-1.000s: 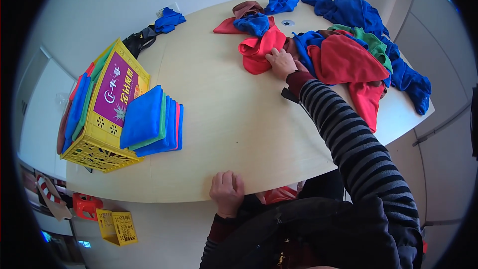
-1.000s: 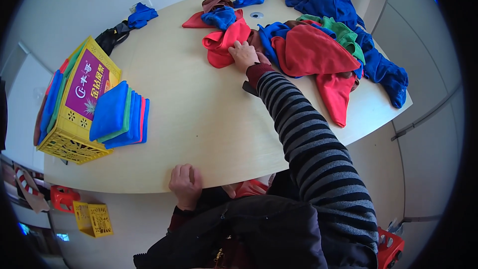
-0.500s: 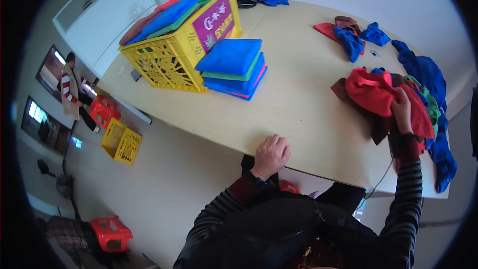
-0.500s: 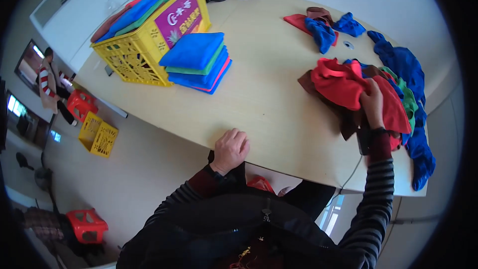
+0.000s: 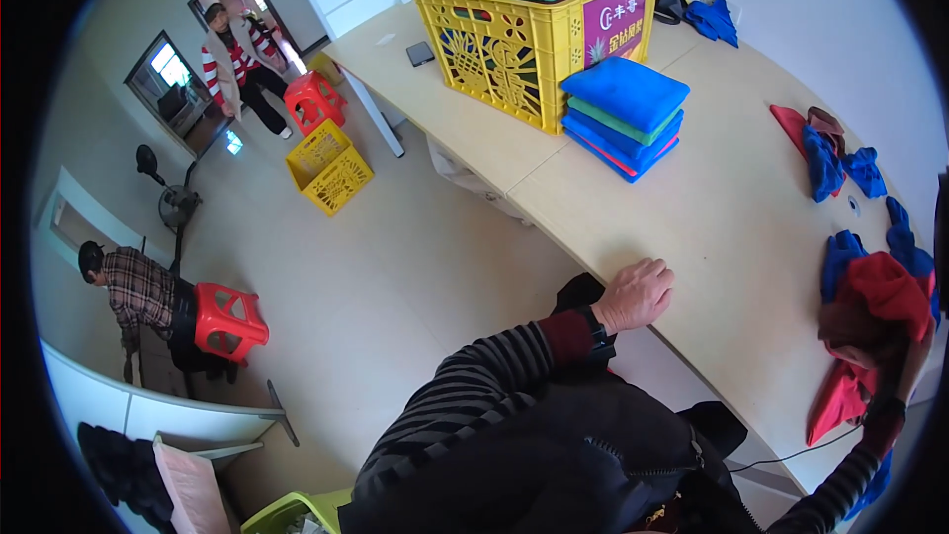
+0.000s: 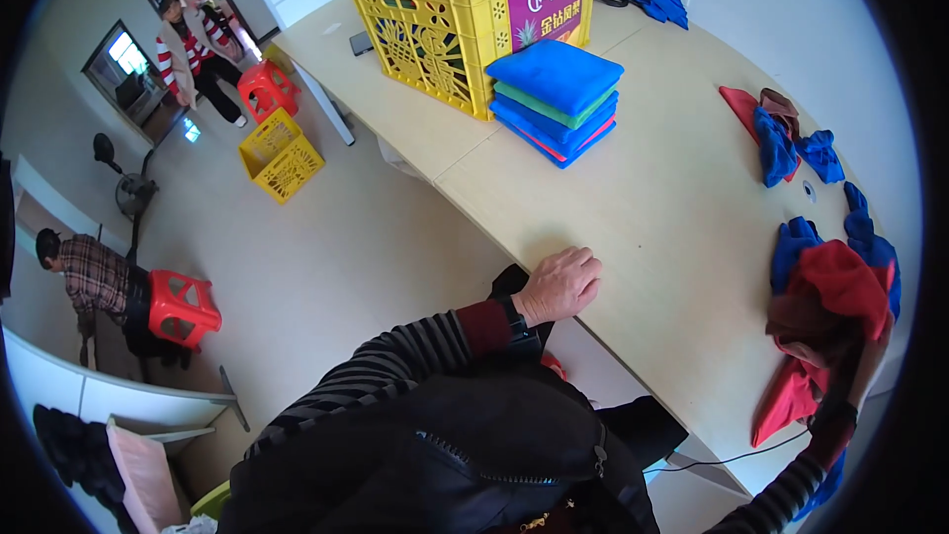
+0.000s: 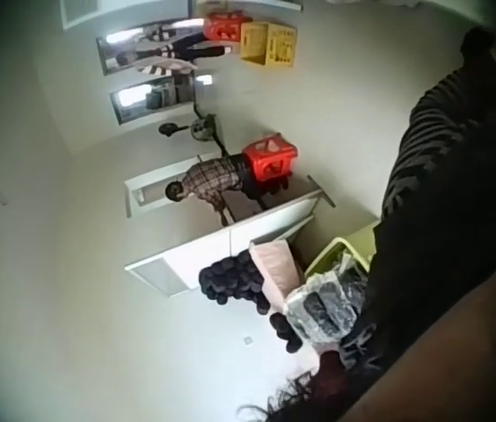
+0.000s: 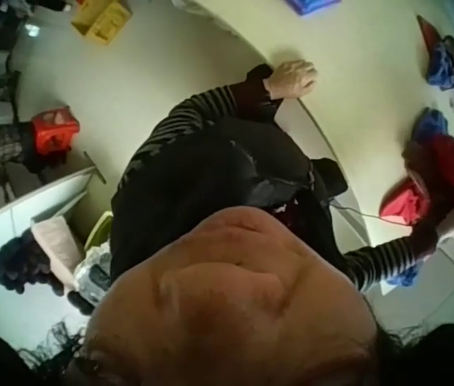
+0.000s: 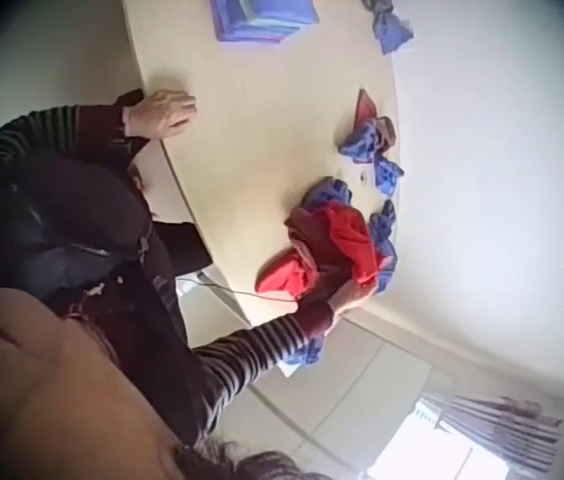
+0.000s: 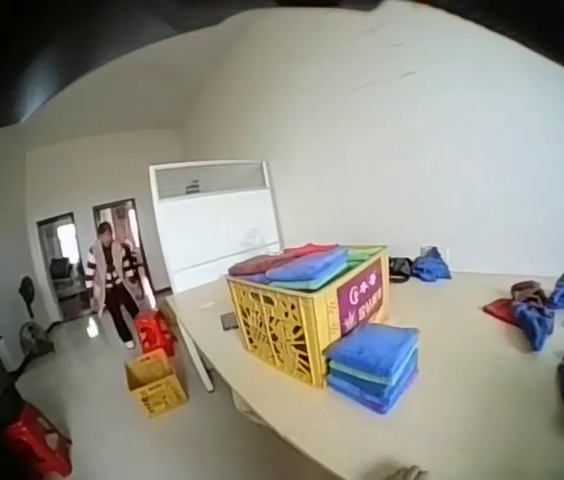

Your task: The person folds a blue cloth by hand, places it on a stack, and then picks up a red cloth from a pile. They spread the red cloth out, fold it into a smaller square, and place it on the table.

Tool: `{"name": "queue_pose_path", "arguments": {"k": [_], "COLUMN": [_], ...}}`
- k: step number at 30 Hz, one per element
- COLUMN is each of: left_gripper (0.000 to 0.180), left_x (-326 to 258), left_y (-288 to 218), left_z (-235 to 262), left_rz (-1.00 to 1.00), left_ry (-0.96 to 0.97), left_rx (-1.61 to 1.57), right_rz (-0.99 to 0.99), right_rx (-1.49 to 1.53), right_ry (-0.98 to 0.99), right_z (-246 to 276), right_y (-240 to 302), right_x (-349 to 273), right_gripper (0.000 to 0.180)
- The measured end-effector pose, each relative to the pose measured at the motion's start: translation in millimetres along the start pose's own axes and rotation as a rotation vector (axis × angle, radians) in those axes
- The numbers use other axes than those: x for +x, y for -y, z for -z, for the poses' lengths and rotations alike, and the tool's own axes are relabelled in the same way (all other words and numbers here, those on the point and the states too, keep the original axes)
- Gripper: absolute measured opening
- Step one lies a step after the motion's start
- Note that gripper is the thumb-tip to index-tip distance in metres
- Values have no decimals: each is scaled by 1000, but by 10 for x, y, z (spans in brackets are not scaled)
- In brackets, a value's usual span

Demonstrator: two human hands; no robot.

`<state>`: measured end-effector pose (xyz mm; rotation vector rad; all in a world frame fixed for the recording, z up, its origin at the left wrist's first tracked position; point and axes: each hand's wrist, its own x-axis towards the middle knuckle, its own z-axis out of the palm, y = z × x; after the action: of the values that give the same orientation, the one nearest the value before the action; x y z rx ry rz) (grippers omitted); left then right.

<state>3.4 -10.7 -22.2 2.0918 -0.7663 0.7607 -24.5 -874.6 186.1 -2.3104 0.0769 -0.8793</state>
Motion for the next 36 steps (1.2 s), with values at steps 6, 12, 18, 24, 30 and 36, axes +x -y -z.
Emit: {"name": "queue_pose_path", "arguments": {"k": [6,12,18,24,30,36], "left_gripper": [10,10,4,9,45,66], "left_x": [-4,48,109,1052,2214,2383], "left_y": [-48,-20,308,1012,1840,2258], "left_z": [53,48,66,761,1016,886], "left_rz": [71,39,337,69,-133,307], "left_ry": [109,93,42,-330,-74,411], "left_rx": [147,107,-191,89,561,497], "right_rz": [-141,17,-9,-110,-151,-389], "right_rx": [-211,-328,-191,368,320,383], "right_ry": [296,392,206,122,229,277], "right_z": [-1882,-2136,-2066,-2315,-2591,-2982], "right_y": [609,1698,2101,2982,3022,3116], "right_x": [-995,-1377,-1180,-1377,-1760,-2057], "right_gripper": [23,27,17,15,13,9]}}
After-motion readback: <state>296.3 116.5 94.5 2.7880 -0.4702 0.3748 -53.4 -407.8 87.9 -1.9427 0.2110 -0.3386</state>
